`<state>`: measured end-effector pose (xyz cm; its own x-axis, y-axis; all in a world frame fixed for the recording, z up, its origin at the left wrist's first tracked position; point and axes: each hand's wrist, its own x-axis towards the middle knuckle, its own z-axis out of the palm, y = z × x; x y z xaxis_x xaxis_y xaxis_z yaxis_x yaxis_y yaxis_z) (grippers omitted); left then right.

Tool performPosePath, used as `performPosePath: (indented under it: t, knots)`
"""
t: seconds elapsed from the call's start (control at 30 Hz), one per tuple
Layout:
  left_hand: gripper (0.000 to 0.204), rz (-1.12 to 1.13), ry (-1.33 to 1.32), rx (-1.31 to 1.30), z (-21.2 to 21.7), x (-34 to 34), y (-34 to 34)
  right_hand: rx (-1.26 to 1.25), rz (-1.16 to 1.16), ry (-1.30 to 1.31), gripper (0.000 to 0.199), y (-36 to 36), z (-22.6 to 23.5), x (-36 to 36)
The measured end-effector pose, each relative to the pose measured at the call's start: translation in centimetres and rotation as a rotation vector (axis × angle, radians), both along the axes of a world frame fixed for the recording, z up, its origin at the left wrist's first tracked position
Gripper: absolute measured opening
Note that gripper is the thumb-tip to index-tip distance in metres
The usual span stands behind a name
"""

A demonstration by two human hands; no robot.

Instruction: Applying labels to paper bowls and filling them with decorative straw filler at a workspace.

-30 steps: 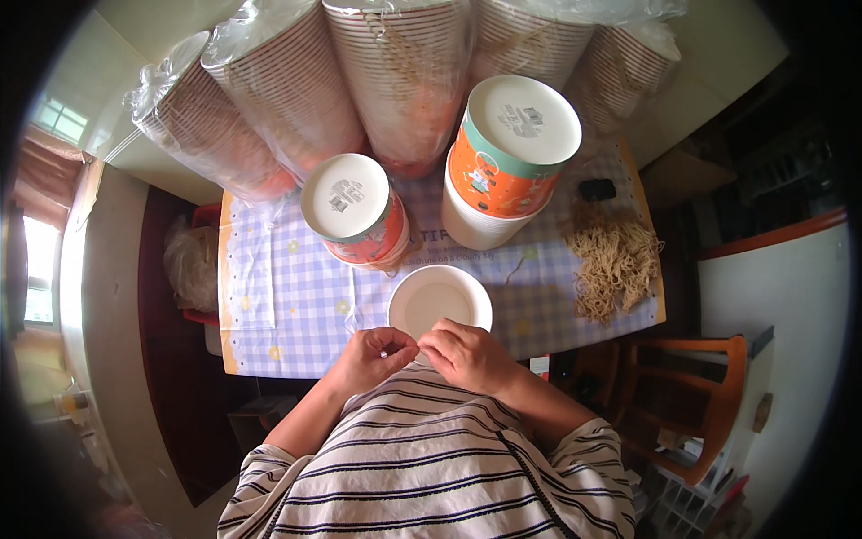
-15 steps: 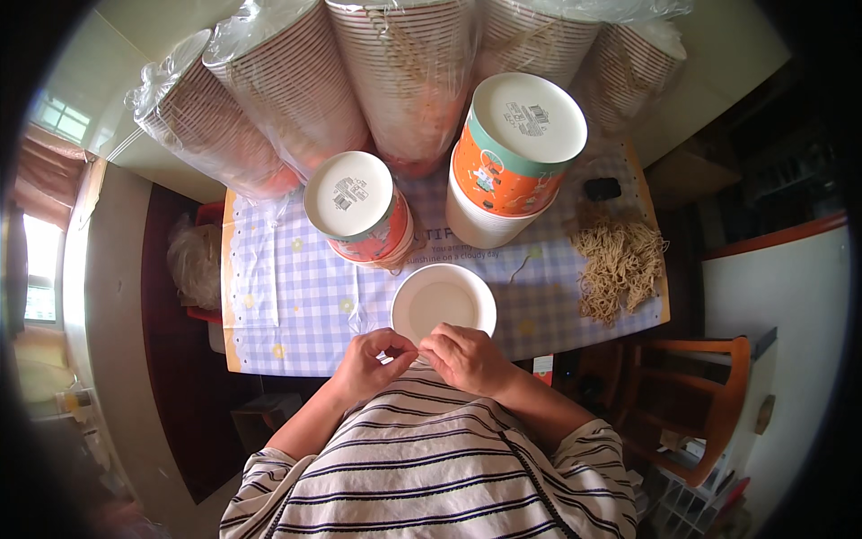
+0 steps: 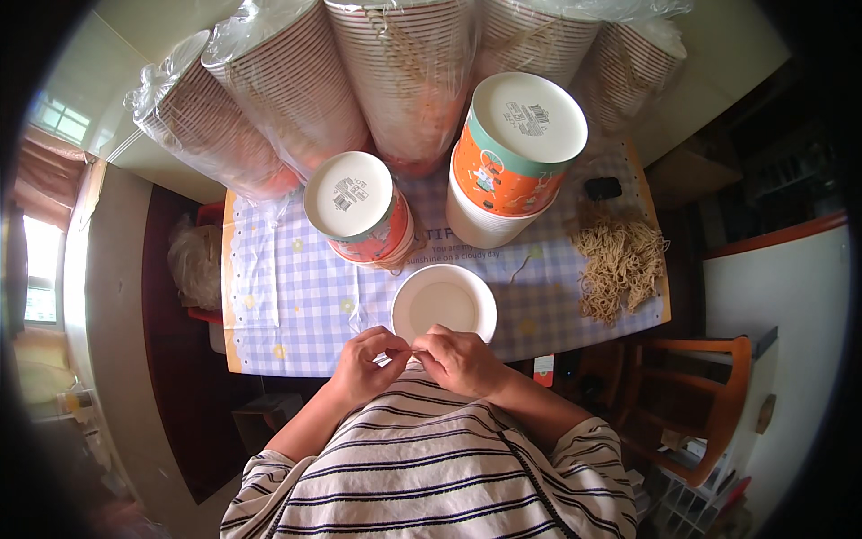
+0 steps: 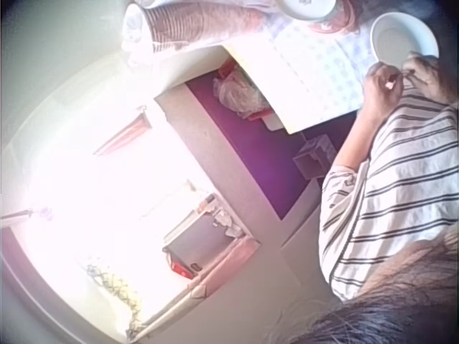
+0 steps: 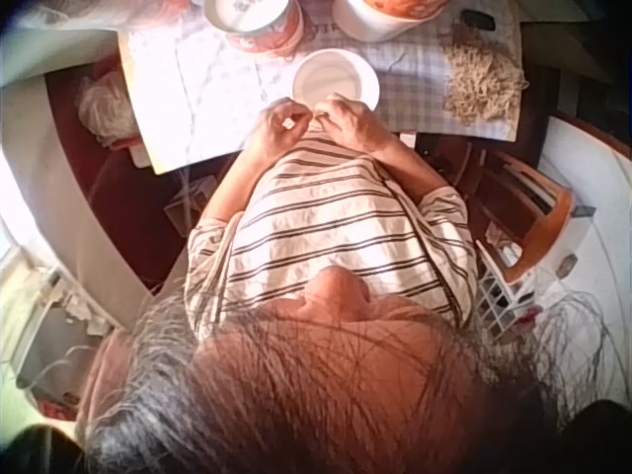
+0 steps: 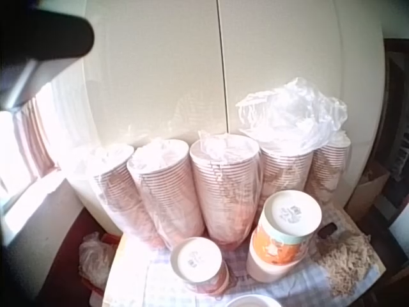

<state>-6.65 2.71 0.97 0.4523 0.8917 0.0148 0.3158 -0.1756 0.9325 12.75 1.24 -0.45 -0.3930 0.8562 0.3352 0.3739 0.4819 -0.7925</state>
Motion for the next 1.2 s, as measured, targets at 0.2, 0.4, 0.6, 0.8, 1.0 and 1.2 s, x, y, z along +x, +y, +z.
performPosePath:
  t: [0.2, 0.4, 0.6, 0.8, 1.0, 1.2]
  knots:
    - [0.008, -0.004, 0.016, -0.075, 0.4, 0.0, 0.0, 0.081, -0.016, -0.058, 0.022, 0.3, 0.1, 0.1]
    - [0.008, -0.008, 0.047, -0.117, 0.7, -0.1, 0.3, 0.062, -0.004, -0.013, 0.020, 0.5, 0.0, 0.2]
    - [0.011, -0.030, 0.041, 0.161, -1.0, -0.4, 0.6, -0.109, -0.015, 0.051, 0.014, 0.6, -0.2, 0.0]
    - [0.013, -0.054, 0.131, 0.413, -1.1, -0.5, 1.3, -0.315, -0.042, 0.136, 0.009, 1.0, 0.0, -0.3]
    - [0.016, -0.037, 0.189, 0.537, -2.3, -0.2, 1.8, -0.451, -0.052, 0.204, 0.003, 1.8, -2.2, -0.6]
    - [0.014, 0.150, 0.120, 0.348, -4.6, -0.1, 2.8, -0.498, -0.170, 0.204, 0.007, 3.6, -4.5, -1.0]
